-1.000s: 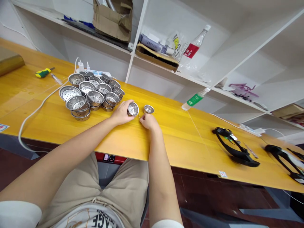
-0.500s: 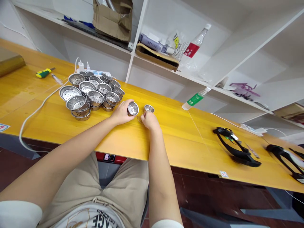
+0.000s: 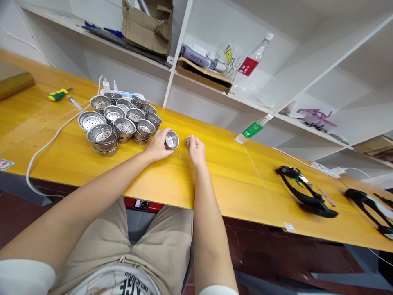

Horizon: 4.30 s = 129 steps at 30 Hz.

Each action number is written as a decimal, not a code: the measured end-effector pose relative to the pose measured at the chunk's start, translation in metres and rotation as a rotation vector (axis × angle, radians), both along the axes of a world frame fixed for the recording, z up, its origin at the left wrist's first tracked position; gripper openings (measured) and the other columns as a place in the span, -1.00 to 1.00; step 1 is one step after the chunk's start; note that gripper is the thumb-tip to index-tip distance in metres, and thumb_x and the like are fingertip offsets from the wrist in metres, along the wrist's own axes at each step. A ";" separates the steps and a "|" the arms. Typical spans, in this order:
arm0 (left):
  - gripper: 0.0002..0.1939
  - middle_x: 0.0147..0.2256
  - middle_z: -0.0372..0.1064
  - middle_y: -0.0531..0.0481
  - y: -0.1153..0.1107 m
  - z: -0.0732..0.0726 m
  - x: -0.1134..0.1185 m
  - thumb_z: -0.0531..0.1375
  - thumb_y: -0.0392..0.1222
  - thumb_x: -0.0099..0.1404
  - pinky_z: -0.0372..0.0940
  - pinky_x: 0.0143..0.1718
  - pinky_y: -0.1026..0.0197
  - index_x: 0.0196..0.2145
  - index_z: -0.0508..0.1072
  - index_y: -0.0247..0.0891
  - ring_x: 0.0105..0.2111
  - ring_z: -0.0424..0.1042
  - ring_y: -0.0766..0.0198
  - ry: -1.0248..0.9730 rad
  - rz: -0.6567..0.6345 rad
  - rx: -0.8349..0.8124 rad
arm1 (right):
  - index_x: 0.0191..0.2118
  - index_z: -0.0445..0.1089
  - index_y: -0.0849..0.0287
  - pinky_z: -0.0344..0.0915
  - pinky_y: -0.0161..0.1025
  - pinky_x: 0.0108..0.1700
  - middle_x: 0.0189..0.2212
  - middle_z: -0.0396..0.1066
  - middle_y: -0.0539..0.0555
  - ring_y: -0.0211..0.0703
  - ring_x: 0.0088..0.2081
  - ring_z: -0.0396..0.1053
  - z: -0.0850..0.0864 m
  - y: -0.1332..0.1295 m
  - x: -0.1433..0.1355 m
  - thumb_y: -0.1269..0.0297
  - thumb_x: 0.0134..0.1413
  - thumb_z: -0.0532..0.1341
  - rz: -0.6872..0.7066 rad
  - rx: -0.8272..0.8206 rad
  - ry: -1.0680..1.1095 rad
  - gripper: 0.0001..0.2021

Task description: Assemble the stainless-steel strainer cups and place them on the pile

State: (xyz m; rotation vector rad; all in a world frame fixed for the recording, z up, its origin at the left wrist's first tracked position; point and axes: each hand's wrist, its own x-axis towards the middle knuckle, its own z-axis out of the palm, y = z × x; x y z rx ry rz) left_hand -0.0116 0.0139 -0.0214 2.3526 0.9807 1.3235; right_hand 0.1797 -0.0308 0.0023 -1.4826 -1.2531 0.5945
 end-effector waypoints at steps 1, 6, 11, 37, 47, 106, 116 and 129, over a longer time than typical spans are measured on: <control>-0.24 0.18 0.42 -0.23 0.000 0.000 0.000 0.38 -0.29 0.10 0.28 0.29 -0.10 0.25 0.28 -0.26 0.19 0.40 -0.07 0.002 -0.009 0.007 | -0.49 0.12 0.04 0.03 -0.32 -0.57 -0.64 0.03 -0.12 -0.29 -0.62 0.00 0.001 0.000 -0.003 -0.30 0.26 0.14 0.037 -0.004 0.105 -0.46; -0.24 0.20 0.42 -0.22 0.001 -0.001 0.001 0.40 -0.23 0.14 0.29 0.29 -0.10 0.27 0.28 -0.23 0.19 0.40 -0.05 -0.011 -0.028 0.018 | -0.53 -0.08 0.05 -0.10 -0.37 -0.66 -0.63 -0.20 -0.19 -0.36 -0.63 -0.24 0.009 -0.005 -0.014 -0.27 0.18 0.29 0.179 -0.006 0.452 -0.36; -0.20 0.20 0.40 -0.24 -0.001 0.000 0.001 0.45 -0.12 0.15 0.31 0.28 -0.08 0.28 0.27 -0.24 0.20 0.42 -0.04 -0.032 -0.051 -0.013 | -0.54 -0.17 0.06 -0.12 -0.38 -0.66 -0.66 -0.19 -0.17 -0.38 -0.65 -0.24 0.016 -0.011 -0.017 -0.25 0.23 0.24 0.361 -0.112 0.631 -0.33; -0.20 0.20 0.36 -0.26 -0.006 0.001 0.004 0.36 -0.31 0.10 0.30 0.31 -0.06 0.28 0.23 -0.25 0.23 0.38 -0.01 -0.088 -0.163 -0.023 | -0.56 -0.13 0.09 0.03 -0.38 -0.61 -0.64 -0.14 -0.17 -0.38 -0.64 -0.19 0.018 -0.011 -0.028 -0.26 0.27 0.21 0.352 -0.132 0.740 -0.33; -0.22 0.20 0.38 -0.23 -0.004 0.004 0.001 0.40 -0.23 0.14 0.31 0.29 -0.07 0.27 0.25 -0.22 0.21 0.41 -0.02 -0.084 -0.077 -0.024 | -0.56 -0.16 0.09 0.05 -0.37 -0.61 -0.64 -0.15 -0.16 -0.37 -0.64 -0.19 0.021 -0.012 -0.022 -0.32 0.22 0.22 0.318 -0.063 0.735 -0.29; -0.19 0.18 0.40 -0.24 -0.007 0.006 -0.001 0.35 -0.32 0.07 0.37 0.21 -0.03 0.28 0.27 -0.25 0.16 0.45 -0.04 0.017 -0.270 0.007 | -0.66 0.01 0.07 -0.07 -0.32 -0.62 -0.66 -0.10 -0.15 -0.38 -0.62 -0.14 0.005 -0.007 -0.026 -0.39 -0.14 0.42 0.207 0.175 0.301 -0.27; -0.28 0.04 0.48 -0.18 -0.003 -0.001 0.010 0.35 -0.36 -0.01 0.41 0.05 0.05 0.15 0.35 -0.28 0.01 0.51 0.04 -0.223 -0.387 -0.233 | -0.71 -0.05 0.06 -0.04 -0.30 -0.64 -0.74 -0.15 -0.14 -0.37 -0.66 -0.14 0.003 -0.008 -0.034 -0.39 -0.08 0.37 0.281 0.084 0.296 -0.24; -0.38 -0.10 0.45 -0.05 -0.009 0.007 0.015 0.43 -0.20 0.08 0.45 -0.24 0.18 0.08 0.34 -0.20 -0.27 0.48 0.26 -0.528 -0.444 -0.715 | -0.63 -0.07 0.04 0.07 -0.32 -0.63 -0.72 -0.16 -0.16 -0.36 -0.67 -0.12 0.005 -0.006 -0.036 -0.37 0.14 0.24 0.306 -0.035 0.384 -0.30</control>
